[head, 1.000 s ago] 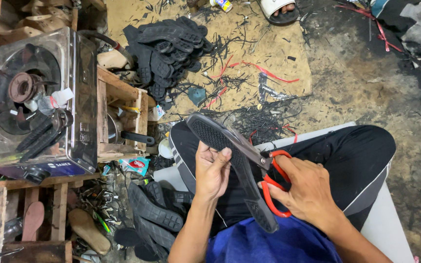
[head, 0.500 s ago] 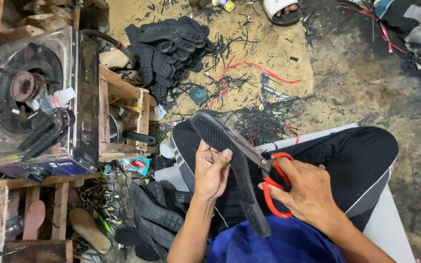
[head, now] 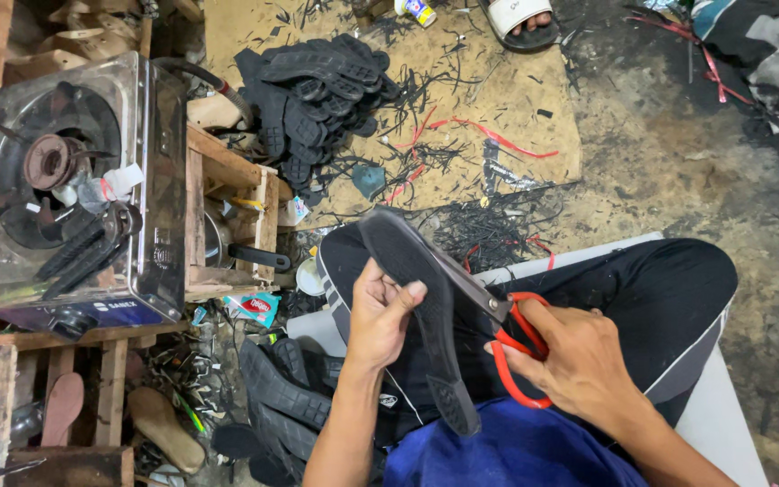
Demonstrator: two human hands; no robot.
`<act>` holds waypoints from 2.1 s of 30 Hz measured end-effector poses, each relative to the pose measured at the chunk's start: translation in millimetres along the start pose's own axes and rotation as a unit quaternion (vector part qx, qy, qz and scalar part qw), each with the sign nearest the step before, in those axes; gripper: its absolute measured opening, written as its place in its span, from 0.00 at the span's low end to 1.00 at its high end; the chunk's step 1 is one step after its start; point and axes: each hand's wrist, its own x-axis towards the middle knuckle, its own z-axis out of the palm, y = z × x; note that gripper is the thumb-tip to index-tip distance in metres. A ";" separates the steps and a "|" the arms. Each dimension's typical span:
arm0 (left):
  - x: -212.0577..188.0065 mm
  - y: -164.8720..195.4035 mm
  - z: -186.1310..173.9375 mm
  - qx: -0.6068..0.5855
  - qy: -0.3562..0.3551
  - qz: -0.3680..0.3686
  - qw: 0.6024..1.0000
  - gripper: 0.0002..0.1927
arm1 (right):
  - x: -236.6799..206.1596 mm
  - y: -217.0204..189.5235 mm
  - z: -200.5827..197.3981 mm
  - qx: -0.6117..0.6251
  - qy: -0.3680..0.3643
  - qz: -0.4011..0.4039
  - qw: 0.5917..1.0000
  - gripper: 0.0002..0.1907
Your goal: The person sits on the workshop floor and uses large red-handled scissors to trim excess rubber from the edges of rubber shoe soles, rotating each sole to cut along its contour, then sets the trimmed sole aside and picks up the next one.
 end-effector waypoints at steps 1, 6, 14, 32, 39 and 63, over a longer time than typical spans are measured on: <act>-1.6 -1.2 1.4 0.023 -0.016 -0.004 1.000 0.22 | 0.8 -1.5 0.4 0.003 0.012 -0.005 1.000 0.27; -6.3 -1.9 7.3 0.052 -0.025 -0.041 0.997 0.22 | 6.6 -5.0 -2.0 0.022 0.022 -0.005 0.999 0.27; -4.0 15.0 5.3 0.026 -0.035 -0.010 0.999 0.22 | -2.6 0.2 -5.5 0.065 -0.024 0.031 0.997 0.26; -15.6 -13.1 9.1 -0.002 0.000 0.013 1.000 0.15 | 11.3 -20.0 -2.7 0.021 0.017 -0.006 1.000 0.32; -12.7 -2.6 0.5 0.065 -0.018 0.004 0.998 0.16 | 14.1 -26.3 -17.1 0.033 -0.009 0.014 0.999 0.30; 4.7 92.4 -0.3 0.410 -0.212 -0.025 0.887 0.14 | -9.2 6.8 -45.6 -0.050 -0.159 -0.022 0.986 0.31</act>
